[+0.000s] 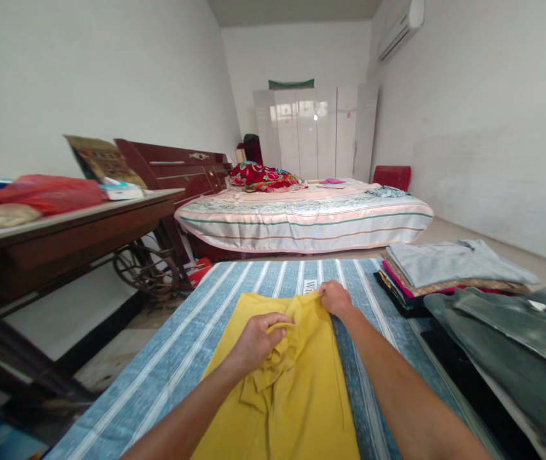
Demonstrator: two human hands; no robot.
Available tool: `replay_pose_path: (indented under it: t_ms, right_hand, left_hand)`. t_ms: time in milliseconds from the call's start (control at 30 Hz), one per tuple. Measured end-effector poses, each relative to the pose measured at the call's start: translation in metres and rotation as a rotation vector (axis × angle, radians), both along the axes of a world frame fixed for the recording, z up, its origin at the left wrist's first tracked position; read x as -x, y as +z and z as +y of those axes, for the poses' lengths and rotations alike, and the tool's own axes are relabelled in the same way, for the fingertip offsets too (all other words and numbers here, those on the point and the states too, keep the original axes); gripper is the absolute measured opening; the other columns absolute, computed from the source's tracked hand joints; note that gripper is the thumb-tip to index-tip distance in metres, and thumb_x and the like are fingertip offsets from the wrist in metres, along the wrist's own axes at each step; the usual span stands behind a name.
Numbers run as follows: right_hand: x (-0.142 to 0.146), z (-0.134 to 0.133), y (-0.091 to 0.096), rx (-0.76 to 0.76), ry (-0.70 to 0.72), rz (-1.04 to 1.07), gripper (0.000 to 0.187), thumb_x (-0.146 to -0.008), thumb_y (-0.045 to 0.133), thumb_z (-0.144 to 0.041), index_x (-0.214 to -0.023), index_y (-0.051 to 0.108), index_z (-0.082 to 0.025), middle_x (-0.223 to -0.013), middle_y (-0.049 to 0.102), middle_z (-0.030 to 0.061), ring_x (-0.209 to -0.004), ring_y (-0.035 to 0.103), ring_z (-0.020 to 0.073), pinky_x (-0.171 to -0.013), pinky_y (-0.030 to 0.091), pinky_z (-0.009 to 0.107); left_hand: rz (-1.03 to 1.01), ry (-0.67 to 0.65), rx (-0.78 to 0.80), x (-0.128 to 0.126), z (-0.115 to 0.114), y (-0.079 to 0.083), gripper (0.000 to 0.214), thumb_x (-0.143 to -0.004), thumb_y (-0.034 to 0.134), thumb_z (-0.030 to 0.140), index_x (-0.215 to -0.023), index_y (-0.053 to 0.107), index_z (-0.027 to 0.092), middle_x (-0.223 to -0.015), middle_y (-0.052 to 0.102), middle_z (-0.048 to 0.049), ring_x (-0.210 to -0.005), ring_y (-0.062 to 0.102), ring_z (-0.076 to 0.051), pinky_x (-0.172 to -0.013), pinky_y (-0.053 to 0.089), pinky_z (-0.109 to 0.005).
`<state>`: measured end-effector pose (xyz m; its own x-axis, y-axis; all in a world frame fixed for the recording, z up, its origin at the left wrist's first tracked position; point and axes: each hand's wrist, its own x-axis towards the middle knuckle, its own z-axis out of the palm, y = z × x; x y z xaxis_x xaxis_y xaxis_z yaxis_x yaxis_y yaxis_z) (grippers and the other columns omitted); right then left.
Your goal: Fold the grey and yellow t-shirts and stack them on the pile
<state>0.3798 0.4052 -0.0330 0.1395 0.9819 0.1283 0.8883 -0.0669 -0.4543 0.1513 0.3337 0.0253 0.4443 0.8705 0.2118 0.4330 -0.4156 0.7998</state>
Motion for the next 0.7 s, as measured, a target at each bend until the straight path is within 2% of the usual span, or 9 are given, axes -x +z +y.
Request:
replay_pose_path:
  t_ms: [167, 367, 467, 533, 633, 700]
  right_hand:
    - [-0.010, 0.000, -0.005, -0.006, 0.004, 0.031, 0.027, -0.070, 0.049, -0.006, -0.083, 0.069, -0.019, -0.098, 0.066, 0.0027, -0.095, 0.058, 0.0139, -0.079, 0.041, 0.020]
    - [-0.010, 0.002, -0.003, 0.031, 0.049, 0.046, 0.024, -0.075, 0.053, -0.013, -0.090, 0.069, -0.022, -0.102, 0.064, 0.0023, -0.099, 0.056, 0.0150, -0.082, 0.041, 0.022]
    - [-0.010, 0.007, -0.001, 0.088, 0.047, 0.051, 0.015, -0.083, 0.054, -0.021, -0.089, 0.067, -0.018, -0.098, 0.064, 0.0044, -0.094, 0.058, 0.0158, -0.081, 0.045, 0.028]
    - [-0.010, 0.010, 0.001, 0.131, 0.041, 0.054, 0.019, -0.086, 0.054, -0.030, -0.095, 0.063, -0.015, -0.099, 0.063, 0.0047, -0.089, 0.059, 0.0161, -0.077, 0.048, 0.032]
    - [-0.010, 0.013, 0.002, 0.170, 0.017, 0.041, 0.027, -0.088, 0.054, -0.035, -0.106, 0.058, -0.015, -0.106, 0.060, 0.0053, -0.089, 0.059, 0.0169, -0.077, 0.050, 0.037]
    - [-0.009, 0.014, 0.001, 0.174, -0.015, 0.025, 0.028, -0.088, 0.054, -0.034, -0.109, 0.057, -0.016, -0.110, 0.059, 0.0062, -0.093, 0.059, 0.0178, -0.079, 0.050, 0.038]
  left_hand:
    - [0.046, -0.114, -0.034, -0.002, -0.013, -0.011, 0.029, -0.069, 0.046, 0.013, -0.082, 0.071, 0.021, -0.079, 0.070, 0.0010, -0.076, 0.063, -0.016, -0.072, 0.047, -0.023]
    - [-0.045, -0.042, 0.029, -0.007, -0.013, -0.011, 0.027, -0.069, 0.048, 0.013, -0.080, 0.071, 0.021, -0.076, 0.069, 0.0013, -0.074, 0.063, -0.015, -0.071, 0.048, -0.024]
    - [-0.143, 0.085, 0.070, -0.005, -0.003, -0.007, 0.023, -0.066, 0.053, 0.015, -0.079, 0.071, 0.020, -0.078, 0.070, 0.0011, -0.076, 0.063, -0.016, -0.072, 0.049, -0.023]
    - [-0.211, 0.233, 0.110, -0.001, 0.009, -0.008, 0.023, -0.066, 0.055, 0.017, -0.082, 0.071, 0.019, -0.080, 0.070, 0.0004, -0.076, 0.063, -0.016, -0.069, 0.049, -0.023]
    - [-0.207, 0.459, 0.182, 0.012, 0.030, -0.018, 0.025, -0.065, 0.053, 0.015, -0.084, 0.070, 0.017, -0.072, 0.069, 0.0002, -0.064, 0.062, -0.014, -0.056, 0.047, -0.021]
    - [-0.154, 0.553, 0.198, 0.020, 0.040, -0.026, 0.024, -0.062, 0.051, 0.010, -0.077, 0.069, 0.015, -0.062, 0.066, 0.0003, -0.056, 0.060, -0.013, -0.048, 0.043, -0.019]
